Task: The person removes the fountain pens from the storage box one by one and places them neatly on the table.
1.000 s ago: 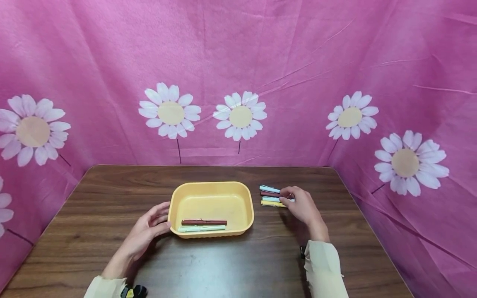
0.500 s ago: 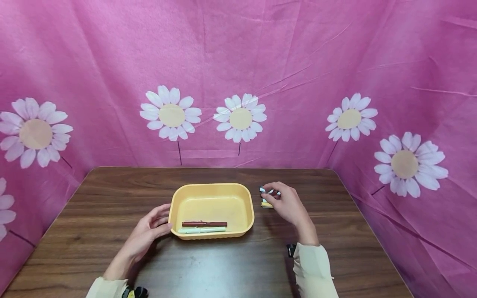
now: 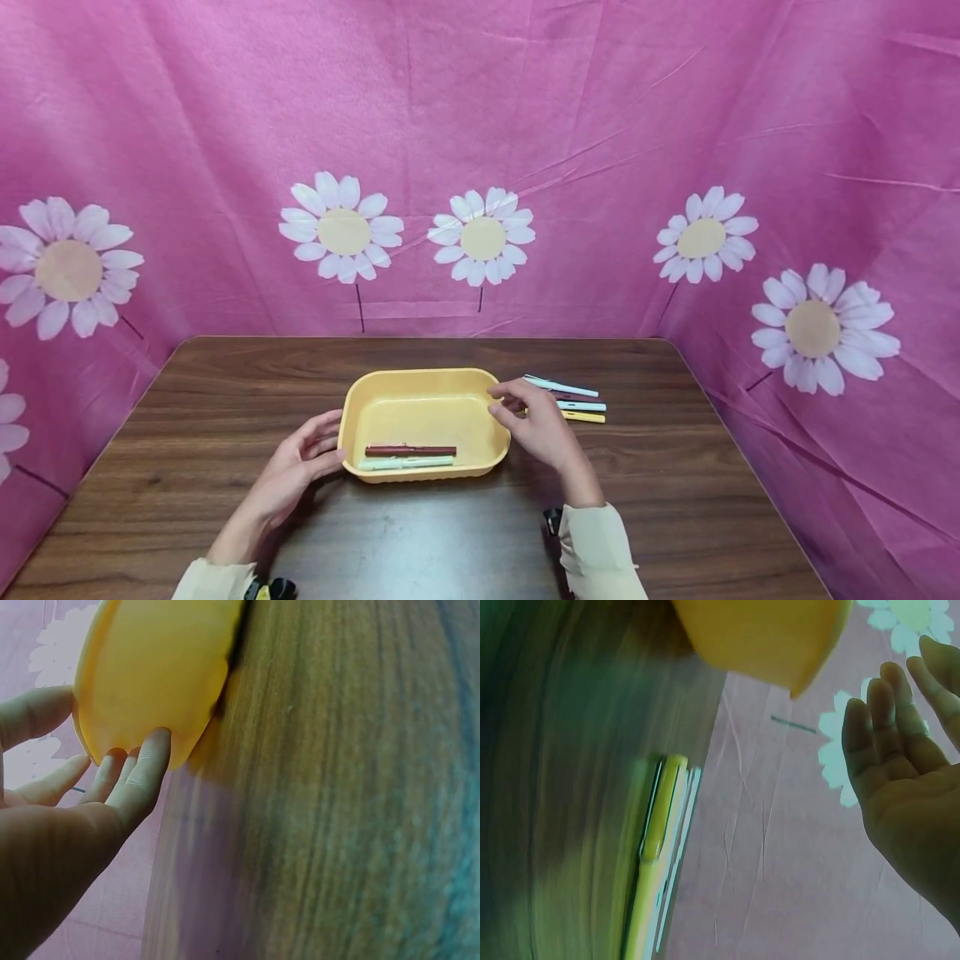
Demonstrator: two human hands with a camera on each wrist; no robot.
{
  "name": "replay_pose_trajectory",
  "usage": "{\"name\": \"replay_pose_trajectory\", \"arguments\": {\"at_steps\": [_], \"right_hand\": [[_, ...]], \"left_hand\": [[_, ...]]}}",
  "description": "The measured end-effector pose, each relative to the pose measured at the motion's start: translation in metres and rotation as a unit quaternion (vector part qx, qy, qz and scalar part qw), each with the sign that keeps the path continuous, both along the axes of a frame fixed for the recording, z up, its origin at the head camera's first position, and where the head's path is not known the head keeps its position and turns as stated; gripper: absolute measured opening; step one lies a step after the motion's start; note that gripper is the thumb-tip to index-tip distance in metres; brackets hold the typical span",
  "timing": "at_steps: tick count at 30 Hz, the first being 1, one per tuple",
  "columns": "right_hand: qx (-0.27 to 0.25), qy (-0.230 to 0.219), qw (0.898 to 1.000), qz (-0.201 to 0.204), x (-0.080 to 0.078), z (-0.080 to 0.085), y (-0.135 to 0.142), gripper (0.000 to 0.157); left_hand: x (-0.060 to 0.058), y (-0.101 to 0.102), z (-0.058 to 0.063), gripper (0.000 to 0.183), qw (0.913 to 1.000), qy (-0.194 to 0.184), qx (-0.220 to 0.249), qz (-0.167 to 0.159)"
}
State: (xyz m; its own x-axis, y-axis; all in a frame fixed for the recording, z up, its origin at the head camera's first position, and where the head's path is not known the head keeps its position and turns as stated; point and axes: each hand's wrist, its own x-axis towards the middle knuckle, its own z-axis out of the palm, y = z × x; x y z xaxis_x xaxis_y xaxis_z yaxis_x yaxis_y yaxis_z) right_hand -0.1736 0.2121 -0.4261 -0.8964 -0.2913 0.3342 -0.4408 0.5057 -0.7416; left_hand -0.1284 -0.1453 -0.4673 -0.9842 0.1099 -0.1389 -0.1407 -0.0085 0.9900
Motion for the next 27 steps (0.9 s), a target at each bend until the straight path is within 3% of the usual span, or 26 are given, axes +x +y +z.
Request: {"name": "replay_pose_trajectory", "arguments": {"at_steps": [27], "right_hand": [[-0.049,-0.054,0.995,0.066,-0.002,-0.014,-0.058,0.023]], "left_hand": [[-0.001,-0.001,-0.002,0.061,0.9999,-0.003,0.012,-0.004]]}}
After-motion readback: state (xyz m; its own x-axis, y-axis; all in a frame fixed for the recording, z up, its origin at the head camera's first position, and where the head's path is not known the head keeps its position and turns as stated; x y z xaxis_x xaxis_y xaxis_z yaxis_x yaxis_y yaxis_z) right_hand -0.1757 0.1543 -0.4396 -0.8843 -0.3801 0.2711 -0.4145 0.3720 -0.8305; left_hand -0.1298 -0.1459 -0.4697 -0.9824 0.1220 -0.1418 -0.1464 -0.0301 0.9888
